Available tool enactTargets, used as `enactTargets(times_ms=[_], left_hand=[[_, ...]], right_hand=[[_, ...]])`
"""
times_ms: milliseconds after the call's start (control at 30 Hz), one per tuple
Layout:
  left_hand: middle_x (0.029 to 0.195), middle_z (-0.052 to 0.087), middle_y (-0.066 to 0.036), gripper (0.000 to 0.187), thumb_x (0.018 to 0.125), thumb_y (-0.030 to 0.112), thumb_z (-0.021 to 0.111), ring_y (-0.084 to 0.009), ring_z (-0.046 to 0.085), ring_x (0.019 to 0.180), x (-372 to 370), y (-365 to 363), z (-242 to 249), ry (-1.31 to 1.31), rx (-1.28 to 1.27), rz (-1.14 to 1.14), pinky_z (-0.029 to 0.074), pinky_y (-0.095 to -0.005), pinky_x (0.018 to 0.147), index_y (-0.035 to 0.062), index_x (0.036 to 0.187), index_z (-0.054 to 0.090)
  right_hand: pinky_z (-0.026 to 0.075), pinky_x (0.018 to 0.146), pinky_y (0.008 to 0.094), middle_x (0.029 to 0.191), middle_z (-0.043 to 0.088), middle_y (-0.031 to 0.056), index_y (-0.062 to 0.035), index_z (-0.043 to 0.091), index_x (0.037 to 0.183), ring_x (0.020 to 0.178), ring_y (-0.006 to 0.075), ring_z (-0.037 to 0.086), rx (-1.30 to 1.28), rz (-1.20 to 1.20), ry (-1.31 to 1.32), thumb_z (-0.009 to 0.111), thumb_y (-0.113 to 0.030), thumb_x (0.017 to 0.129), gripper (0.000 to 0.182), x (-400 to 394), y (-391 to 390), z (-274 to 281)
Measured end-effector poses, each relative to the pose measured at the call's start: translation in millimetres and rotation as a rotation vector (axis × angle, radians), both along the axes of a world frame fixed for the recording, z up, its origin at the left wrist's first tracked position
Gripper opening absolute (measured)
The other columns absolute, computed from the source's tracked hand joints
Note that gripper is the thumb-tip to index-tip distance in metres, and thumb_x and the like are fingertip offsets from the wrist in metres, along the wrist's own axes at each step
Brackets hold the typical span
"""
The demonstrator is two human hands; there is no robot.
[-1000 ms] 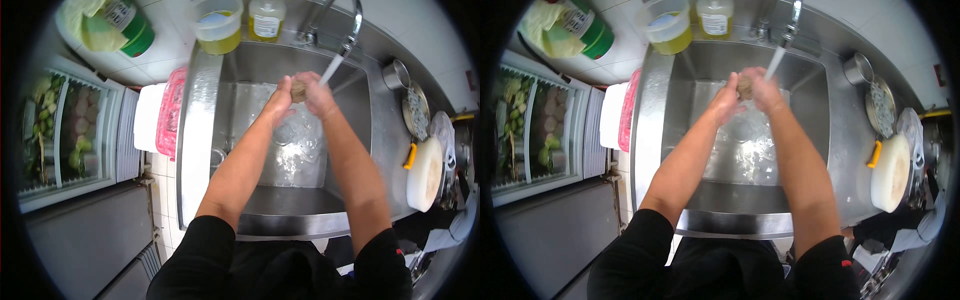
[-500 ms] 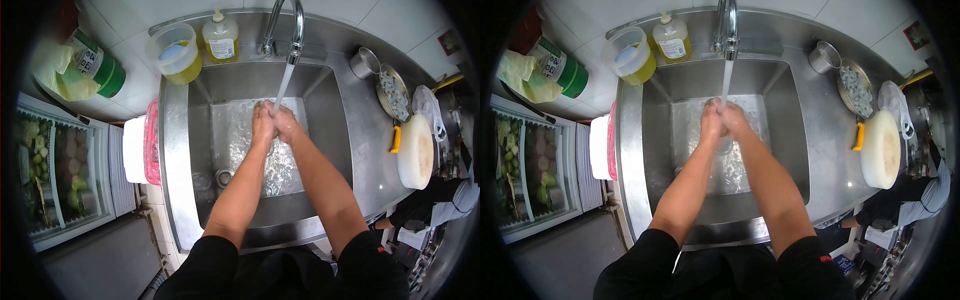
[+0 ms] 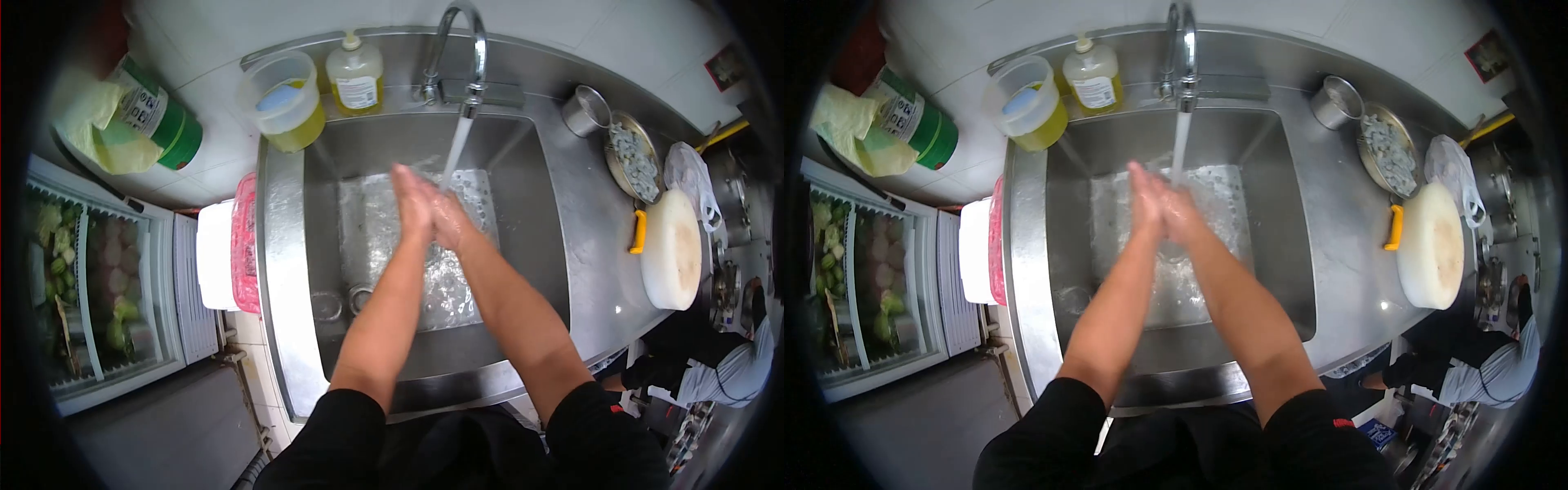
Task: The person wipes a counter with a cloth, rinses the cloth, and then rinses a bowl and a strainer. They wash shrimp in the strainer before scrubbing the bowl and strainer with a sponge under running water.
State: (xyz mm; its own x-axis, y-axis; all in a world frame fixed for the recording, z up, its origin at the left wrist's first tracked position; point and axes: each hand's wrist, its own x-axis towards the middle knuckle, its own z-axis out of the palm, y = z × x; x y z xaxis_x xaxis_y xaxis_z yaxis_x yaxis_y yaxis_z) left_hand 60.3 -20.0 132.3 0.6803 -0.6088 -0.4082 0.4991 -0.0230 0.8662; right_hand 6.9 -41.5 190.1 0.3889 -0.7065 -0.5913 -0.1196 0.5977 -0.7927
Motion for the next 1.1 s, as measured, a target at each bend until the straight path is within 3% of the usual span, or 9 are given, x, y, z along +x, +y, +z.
enactTargets(times_ms=[200,300,433,633,733,767,867,967,1100], left_hand=[[0.139,0.048,-0.017,0.086,0.092,0.073,0.035,-0.0284,0.046,0.129,12,46,17,0.707,-0.417,-0.406,0.041,-0.0484,0.102,0.0039,0.142,0.04],[0.124,0.056,-0.013,0.066,0.095,0.062,0.047,-0.0221,0.058,0.106,26,65,6,0.594,-0.281,-0.718,0.051,-0.0407,0.077,0.0069,0.131,0.05],[0.094,0.058,-0.004,0.027,0.089,0.021,0.066,-0.0126,0.054,0.065,38,63,36,0.3,-0.051,-1.021,0.034,-0.0236,0.045,0.0097,0.111,0.054],[0.084,0.061,-0.009,0.018,0.088,0.011,0.057,-0.0185,0.058,0.067,-8,80,30,-0.06,0.274,-0.867,0.043,-0.0335,0.05,0.0061,0.104,0.06],[0.095,0.067,-0.017,0.024,0.089,0.016,0.056,-0.0308,0.066,0.081,-25,85,-16,-0.936,-0.111,-0.88,0.05,-0.042,0.066,0.0041,0.109,0.061],[0.11,0.066,-0.023,0.031,0.089,0.019,0.059,-0.037,0.064,0.104,-29,90,-29,-0.82,0.16,-1.029,0.049,-0.0445,0.086,0.0025,0.115,0.061],[0.114,0.065,-0.023,0.03,0.09,0.021,0.06,-0.0375,0.062,0.11,-49,89,25,-1.014,0.725,-1.439,0.049,-0.046,0.09,0.0038,0.114,0.063],[0.121,0.063,-0.021,0.033,0.09,0.021,0.062,-0.0359,0.059,0.115,-25,104,-14,-1.237,0.571,-1.515,0.048,-0.0461,0.096,0.0062,0.119,0.062],[0.133,0.055,-0.02,0.043,0.089,0.017,0.06,-0.0355,0.055,0.122,50,138,-98,-1.084,0.952,-1.503,0.045,-0.0441,0.102,0.0074,0.13,0.054]], right_hand=[[0.054,0.075,0.0327,0.104,0.067,0.0097,0.0017,0.064,0.11,0.089,0.018,0.063,-0.157,0.162,-0.071,0.067,-0.018,0.09,0.029,-4,-7,-4],[0.054,0.074,0.0324,0.101,0.067,0.0091,0.0018,0.063,0.109,0.087,0.0166,0.063,-0.057,0.162,-0.34,0.067,-0.017,0.088,0.028,-12,-8,-8],[0.053,0.076,0.0324,0.101,0.068,0.011,0.002,0.063,0.111,0.087,0.0167,0.064,-0.072,0.325,-0.151,0.067,-0.019,0.089,0.031,-28,-5,37],[0.051,0.081,0.0368,0.094,0.069,0.0191,0.0032,0.068,0.101,0.088,0.0297,0.066,-0.547,0.292,0.096,0.064,-0.029,0.091,0.034,-31,10,-29],[0.05,0.085,0.0421,0.096,0.068,0.0258,0.0042,0.069,0.096,0.092,0.0401,0.065,-0.571,0.283,0.295,0.059,-0.037,0.093,0.043,-47,27,-39],[0.05,0.086,0.0438,0.098,0.067,0.0275,0.0044,0.07,0.095,0.094,0.0428,0.064,-0.548,0.295,0.379,0.057,-0.04,0.093,0.047,-52,32,-38],[0.048,0.09,0.0465,0.103,0.066,0.0295,0.0044,0.07,0.098,0.1,0.0451,0.062,-0.476,0.306,0.496,0.05,-0.049,0.094,0.057,-71,42,-44],[0.048,0.089,0.0438,0.099,0.067,0.0275,0.005,0.069,0.091,0.098,0.0403,0.064,-0.55,0.283,0.511,0.05,-0.059,0.092,0.067,-101,39,-26],[0.052,0.079,0.0366,0.098,0.065,0.0162,-0.0026,0.05,0.124,0.085,0.025,0.064,-0.516,0.067,0.678,0.07,-0.052,0.084,0.067,-208,7,57]])
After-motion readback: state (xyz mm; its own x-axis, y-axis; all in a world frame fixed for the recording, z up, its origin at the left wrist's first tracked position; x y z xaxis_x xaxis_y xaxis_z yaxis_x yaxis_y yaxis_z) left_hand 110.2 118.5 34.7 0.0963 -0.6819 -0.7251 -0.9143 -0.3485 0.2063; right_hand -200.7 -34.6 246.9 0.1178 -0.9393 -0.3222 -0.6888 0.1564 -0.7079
